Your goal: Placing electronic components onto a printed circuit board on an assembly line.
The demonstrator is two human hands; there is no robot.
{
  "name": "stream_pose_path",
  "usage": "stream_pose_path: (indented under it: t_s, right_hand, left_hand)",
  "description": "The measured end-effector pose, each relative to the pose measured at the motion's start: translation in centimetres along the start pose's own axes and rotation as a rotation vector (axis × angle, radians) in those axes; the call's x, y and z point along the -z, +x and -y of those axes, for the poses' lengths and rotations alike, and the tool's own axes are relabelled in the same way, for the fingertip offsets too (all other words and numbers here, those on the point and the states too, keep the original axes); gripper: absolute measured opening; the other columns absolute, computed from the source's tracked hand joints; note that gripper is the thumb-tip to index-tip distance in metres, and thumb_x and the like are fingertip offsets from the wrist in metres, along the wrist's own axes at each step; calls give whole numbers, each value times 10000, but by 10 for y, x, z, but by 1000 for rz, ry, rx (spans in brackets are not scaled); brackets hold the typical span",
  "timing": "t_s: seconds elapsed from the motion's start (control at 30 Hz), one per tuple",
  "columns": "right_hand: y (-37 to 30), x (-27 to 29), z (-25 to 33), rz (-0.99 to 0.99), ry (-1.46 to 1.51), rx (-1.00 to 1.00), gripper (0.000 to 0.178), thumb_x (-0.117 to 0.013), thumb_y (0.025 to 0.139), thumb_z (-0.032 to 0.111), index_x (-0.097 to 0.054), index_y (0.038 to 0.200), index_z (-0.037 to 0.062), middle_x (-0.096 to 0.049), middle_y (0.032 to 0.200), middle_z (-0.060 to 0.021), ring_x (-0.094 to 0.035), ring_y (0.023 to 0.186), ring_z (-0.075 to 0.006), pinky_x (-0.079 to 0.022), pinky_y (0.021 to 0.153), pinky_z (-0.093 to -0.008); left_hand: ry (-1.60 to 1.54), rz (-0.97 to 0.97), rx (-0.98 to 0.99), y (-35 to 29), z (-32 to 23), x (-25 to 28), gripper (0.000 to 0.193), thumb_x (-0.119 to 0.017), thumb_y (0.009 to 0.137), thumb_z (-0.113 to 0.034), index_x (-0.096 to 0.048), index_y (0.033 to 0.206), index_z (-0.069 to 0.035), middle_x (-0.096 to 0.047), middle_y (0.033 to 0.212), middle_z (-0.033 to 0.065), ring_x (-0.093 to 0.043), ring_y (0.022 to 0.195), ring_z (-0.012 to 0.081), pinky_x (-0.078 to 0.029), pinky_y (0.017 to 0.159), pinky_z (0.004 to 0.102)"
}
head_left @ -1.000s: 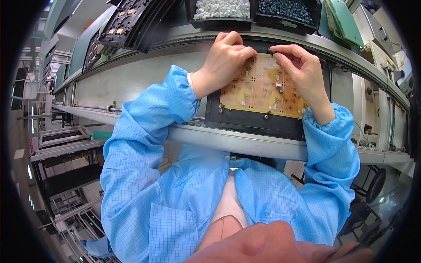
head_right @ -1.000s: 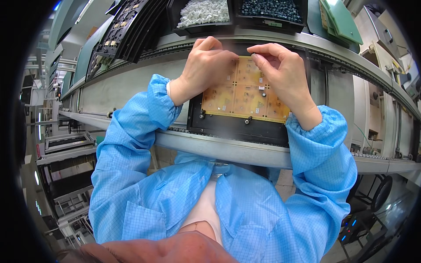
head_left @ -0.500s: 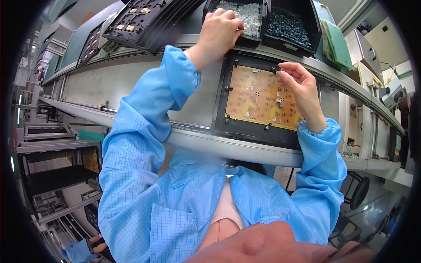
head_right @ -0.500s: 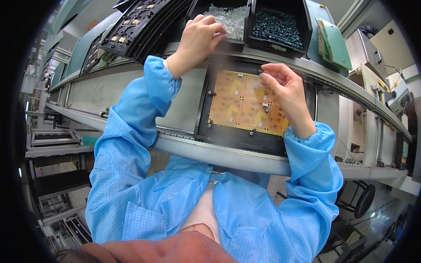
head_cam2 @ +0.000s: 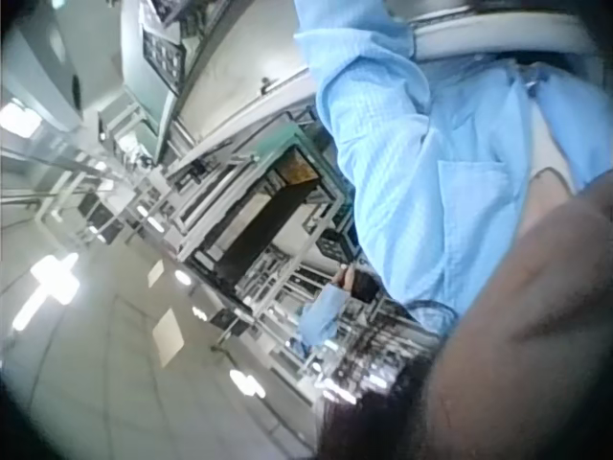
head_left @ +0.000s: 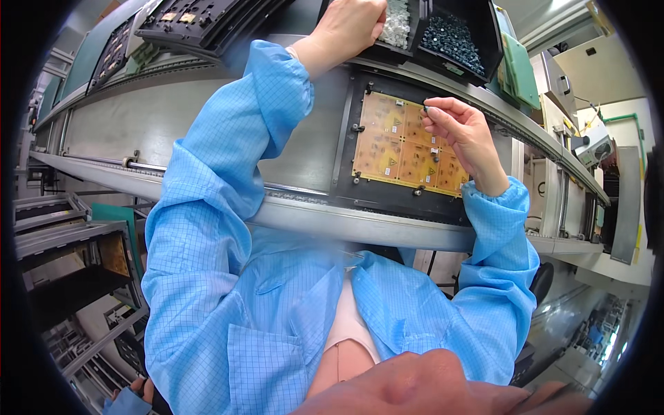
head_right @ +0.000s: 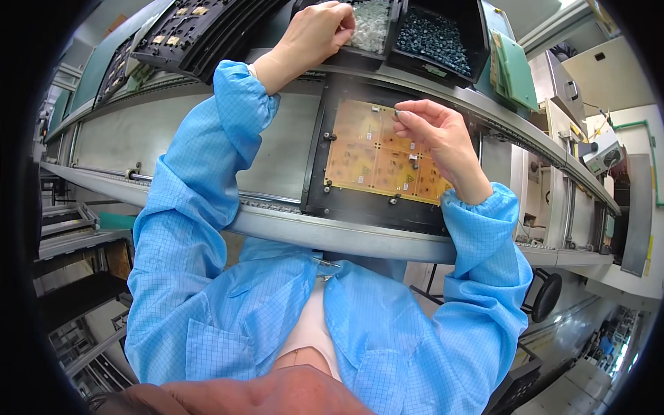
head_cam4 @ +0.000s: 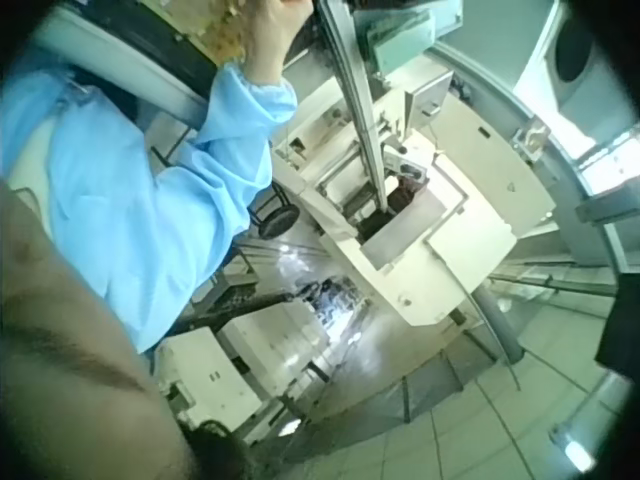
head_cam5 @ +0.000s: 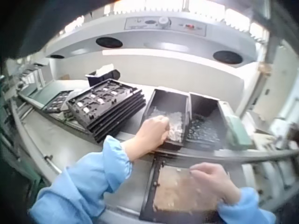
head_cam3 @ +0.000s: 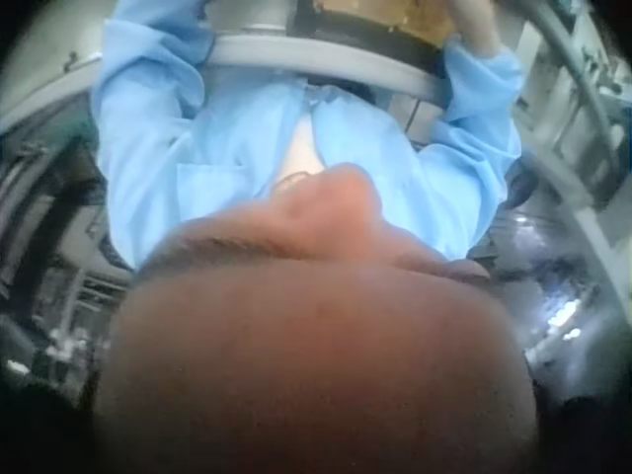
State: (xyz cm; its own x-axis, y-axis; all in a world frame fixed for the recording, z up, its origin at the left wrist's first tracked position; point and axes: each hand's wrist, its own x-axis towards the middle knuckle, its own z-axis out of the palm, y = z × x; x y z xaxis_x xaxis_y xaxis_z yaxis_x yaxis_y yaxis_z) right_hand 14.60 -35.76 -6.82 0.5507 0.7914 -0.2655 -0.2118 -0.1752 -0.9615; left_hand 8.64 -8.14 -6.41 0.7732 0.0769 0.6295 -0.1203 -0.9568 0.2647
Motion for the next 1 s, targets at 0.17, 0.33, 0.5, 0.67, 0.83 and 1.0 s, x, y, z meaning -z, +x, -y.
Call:
stream_pose_path:
  t_s: [0.17, 0.33, 0.5, 0.67, 0.83, 1.0]
  right_hand:
    - [13, -19, 0, -90, -555, 107, 180, -660, 945, 125, -692, 1058, -12, -707, 937, -67, -666, 813, -92, -534, 735, -234]
    - [23, -27, -10, -212, -1010, 341, 166, -679, 913, 126, -709, 954, -31, -679, 844, -97, -680, 739, -144, -521, 676, -256]
    - [24, -31, -10, -223, -1190, 429, 159, -686, 895, 124, -714, 908, -32, -656, 830, -129, -668, 694, -230, -514, 648, -299]
    - [24, -35, -8, -233, -1210, 404, 163, -694, 884, 133, -716, 900, -28, -658, 835, -143, -659, 703, -264, -505, 644, -341]
    - [23, -36, -2, -235, -1291, 400, 165, -700, 862, 133, -719, 888, -29, -660, 827, -167, -659, 725, -318, -511, 668, -374]
    - [24, -39, 1, -249, -1357, 356, 174, -700, 860, 141, -720, 887, -30, -668, 835, -176, -662, 742, -330, -514, 683, -385]
  left_hand:
    - [-108, -8, 40, -1, 4, -7, 126, -640, 797, -82, -581, 896, -33, -623, 858, 190, -619, 839, 400, -501, 753, 465]
    - [-275, -177, 94, -5, -7, 0, 65, -636, 800, -71, -628, 851, -32, -626, 855, 187, -622, 840, 395, -508, 754, 457]
    - [-424, -299, 103, -8, -9, 10, 63, -640, 790, -55, -697, 805, -32, -640, 848, 174, -640, 813, 360, -527, 740, 415]
    - [-507, -255, 212, -13, -16, 26, 106, -665, 784, -76, -729, 850, -23, -669, 846, 164, -674, 777, 305, -541, 709, 365]
    - [-595, -206, 277, -19, -25, 44, 111, -671, 789, -83, -729, 859, -19, -690, 853, 166, -689, 782, 287, -543, 705, 355]
    - [-606, -194, 294, -24, -25, 47, 111, -678, 790, -80, -728, 867, -17, -690, 856, 164, -692, 779, 277, -543, 698, 345]
